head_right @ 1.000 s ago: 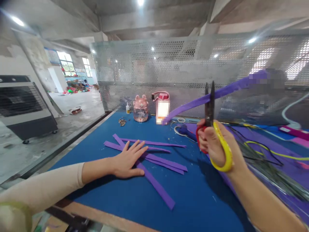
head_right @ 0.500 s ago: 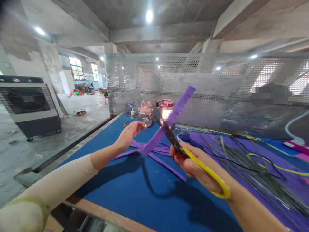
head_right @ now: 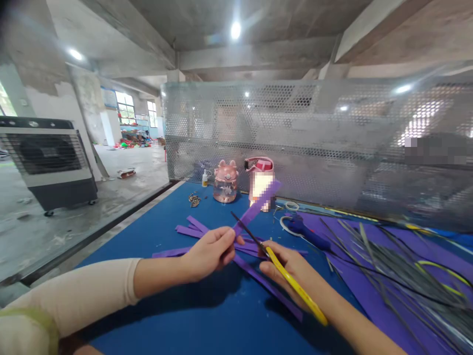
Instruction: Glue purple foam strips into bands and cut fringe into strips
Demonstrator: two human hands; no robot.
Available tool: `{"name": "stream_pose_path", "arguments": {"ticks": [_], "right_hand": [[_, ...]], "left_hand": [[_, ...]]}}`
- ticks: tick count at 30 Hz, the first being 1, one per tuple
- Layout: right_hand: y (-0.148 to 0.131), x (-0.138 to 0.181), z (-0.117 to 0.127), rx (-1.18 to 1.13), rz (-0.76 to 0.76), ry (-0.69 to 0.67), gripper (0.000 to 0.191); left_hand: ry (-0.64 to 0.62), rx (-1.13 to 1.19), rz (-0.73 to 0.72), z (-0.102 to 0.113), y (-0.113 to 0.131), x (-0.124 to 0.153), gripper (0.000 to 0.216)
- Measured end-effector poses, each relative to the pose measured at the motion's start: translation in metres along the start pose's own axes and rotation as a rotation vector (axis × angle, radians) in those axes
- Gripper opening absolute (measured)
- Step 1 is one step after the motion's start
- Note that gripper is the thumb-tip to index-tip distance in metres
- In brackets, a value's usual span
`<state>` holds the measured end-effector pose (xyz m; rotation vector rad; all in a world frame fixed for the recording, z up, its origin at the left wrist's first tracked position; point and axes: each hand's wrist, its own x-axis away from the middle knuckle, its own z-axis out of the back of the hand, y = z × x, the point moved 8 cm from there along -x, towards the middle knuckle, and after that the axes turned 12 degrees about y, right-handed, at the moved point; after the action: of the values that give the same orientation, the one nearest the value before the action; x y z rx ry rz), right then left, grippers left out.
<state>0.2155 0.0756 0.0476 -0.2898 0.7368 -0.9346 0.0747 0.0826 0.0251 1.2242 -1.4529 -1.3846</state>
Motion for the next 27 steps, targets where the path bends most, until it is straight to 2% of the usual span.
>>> {"name": "stream_pose_path", "arguments": {"ticks": [2, 5, 8, 10, 16, 21, 27], "right_hand": [[0.010, 0.011, -0.009, 0.005, -0.053, -0.044, 0.055], [0.020, 0.024, -0.022, -0.031, -0.116, -0.121, 0.075], [0.021, 0.029, -0.030, -0.080, -0.121, -0.147, 0.084], [0.020, 0.030, -0.032, -0.095, -0.123, -0.148, 0.085], [0.011, 0.029, -0.026, -0.053, -0.046, -0.020, 0.084], [0.011, 0.031, -0.028, -0.015, -0.033, -0.021, 0.078], [0.013, 0.031, -0.030, -0.049, -0.020, -0.014, 0.084]], "left_hand": [[-0.014, -0.001, -0.022, -0.001, -0.011, 0.004, 0.050], [0.060, 0.006, -0.022, 0.007, -0.025, 0.009, 0.052], [0.108, 0.009, -0.043, 0.012, -0.029, 0.013, 0.048], [0.086, 0.005, -0.053, 0.011, -0.029, 0.014, 0.043], [-0.002, -0.036, -0.077, 0.005, -0.032, 0.021, 0.040], [-0.034, -0.057, -0.085, 0.005, -0.032, 0.024, 0.044], [-0.028, -0.054, -0.090, 0.005, -0.034, 0.024, 0.046]]}}
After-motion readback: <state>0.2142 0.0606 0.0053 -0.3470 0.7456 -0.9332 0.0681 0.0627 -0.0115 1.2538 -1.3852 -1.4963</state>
